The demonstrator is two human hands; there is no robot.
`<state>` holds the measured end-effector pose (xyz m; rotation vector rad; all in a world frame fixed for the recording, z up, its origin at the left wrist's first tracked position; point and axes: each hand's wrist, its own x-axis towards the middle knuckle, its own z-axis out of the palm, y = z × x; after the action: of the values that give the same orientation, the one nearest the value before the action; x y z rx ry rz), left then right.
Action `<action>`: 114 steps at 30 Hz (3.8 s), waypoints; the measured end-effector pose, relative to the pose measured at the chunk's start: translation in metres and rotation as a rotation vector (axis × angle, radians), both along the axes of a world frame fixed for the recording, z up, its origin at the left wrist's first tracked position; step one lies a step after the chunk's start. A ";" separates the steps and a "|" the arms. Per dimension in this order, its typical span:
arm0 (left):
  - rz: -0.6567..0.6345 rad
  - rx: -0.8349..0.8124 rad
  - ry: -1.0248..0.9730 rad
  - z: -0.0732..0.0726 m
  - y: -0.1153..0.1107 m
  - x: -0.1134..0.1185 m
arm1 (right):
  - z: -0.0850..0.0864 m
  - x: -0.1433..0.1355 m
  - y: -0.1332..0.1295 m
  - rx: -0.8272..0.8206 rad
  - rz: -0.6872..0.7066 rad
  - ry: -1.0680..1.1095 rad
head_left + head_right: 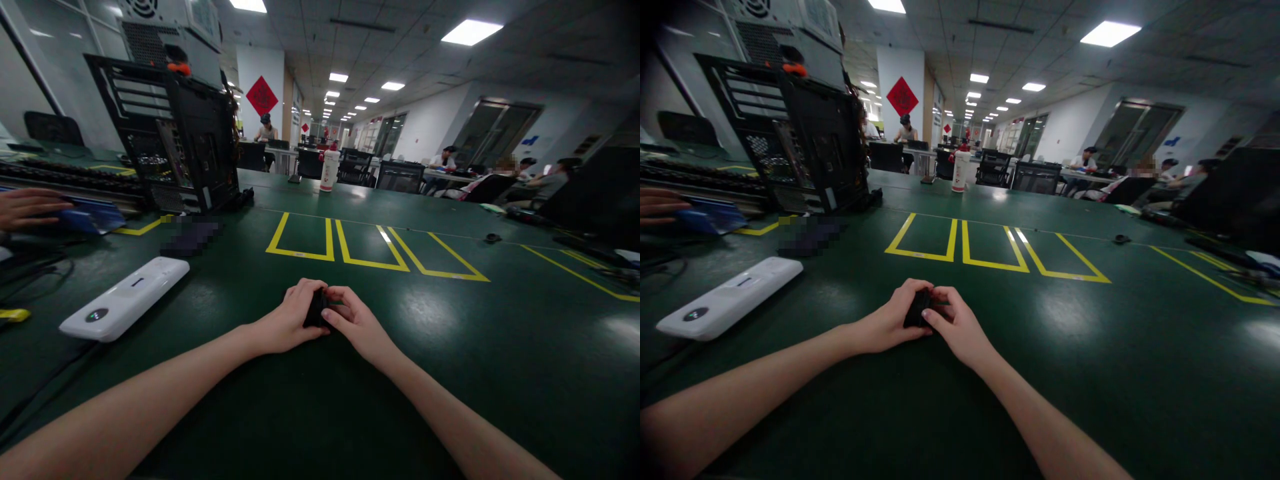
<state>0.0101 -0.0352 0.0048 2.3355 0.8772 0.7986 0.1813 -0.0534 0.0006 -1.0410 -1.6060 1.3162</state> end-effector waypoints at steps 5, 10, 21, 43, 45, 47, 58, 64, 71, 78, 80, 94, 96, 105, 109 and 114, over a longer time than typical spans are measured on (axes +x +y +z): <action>-0.012 0.026 0.006 0.000 0.000 0.000 | 0.000 0.002 -0.001 -0.016 0.055 0.029; -0.012 0.015 0.001 0.000 0.000 0.001 | 0.000 0.002 -0.001 -0.018 0.015 0.023; -0.008 -0.010 -0.015 0.000 0.000 -0.001 | 0.002 0.002 -0.001 -0.020 0.049 0.031; -0.005 -0.009 -0.010 -0.001 0.001 0.000 | 0.000 0.000 -0.002 0.005 0.023 0.045; -0.010 -0.004 -0.006 -0.001 0.001 0.000 | 0.001 0.000 -0.002 0.021 0.015 0.047; -0.011 -0.002 -0.004 0.000 0.001 0.000 | 0.002 -0.001 -0.002 0.030 0.005 0.038; -0.009 0.014 -0.011 -0.002 0.001 0.000 | 0.000 0.003 -0.002 -0.009 0.047 0.058; -0.007 0.033 0.001 -0.003 0.003 0.001 | -0.004 0.001 0.002 0.034 -0.006 0.031; -0.017 -0.010 0.009 0.002 -0.001 -0.001 | 0.002 0.003 -0.002 0.006 0.061 0.011; -0.012 -0.013 0.009 -0.001 0.001 0.000 | -0.003 0.002 0.001 0.023 0.000 0.040; -0.008 -0.010 0.003 -0.002 0.002 0.000 | -0.002 0.001 0.002 0.033 -0.004 0.026; -0.005 0.023 0.001 -0.002 0.002 0.001 | -0.001 0.001 -0.001 0.021 0.015 0.054; -0.003 0.020 0.001 -0.002 0.002 0.001 | -0.001 0.000 0.000 0.030 0.004 0.040; -0.007 0.015 -0.003 -0.001 0.001 0.000 | 0.004 0.004 -0.003 -0.008 0.080 0.010; -0.013 -0.009 0.002 0.002 0.000 0.000 | 0.003 0.003 -0.003 0.021 0.032 0.009; -0.020 -0.038 0.003 0.005 -0.001 -0.001 | 0.003 0.001 -0.001 0.033 -0.012 -0.019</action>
<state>0.0092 -0.0366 0.0103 2.3091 0.8618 0.7645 0.1823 -0.0544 0.0032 -1.0442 -1.6278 1.2721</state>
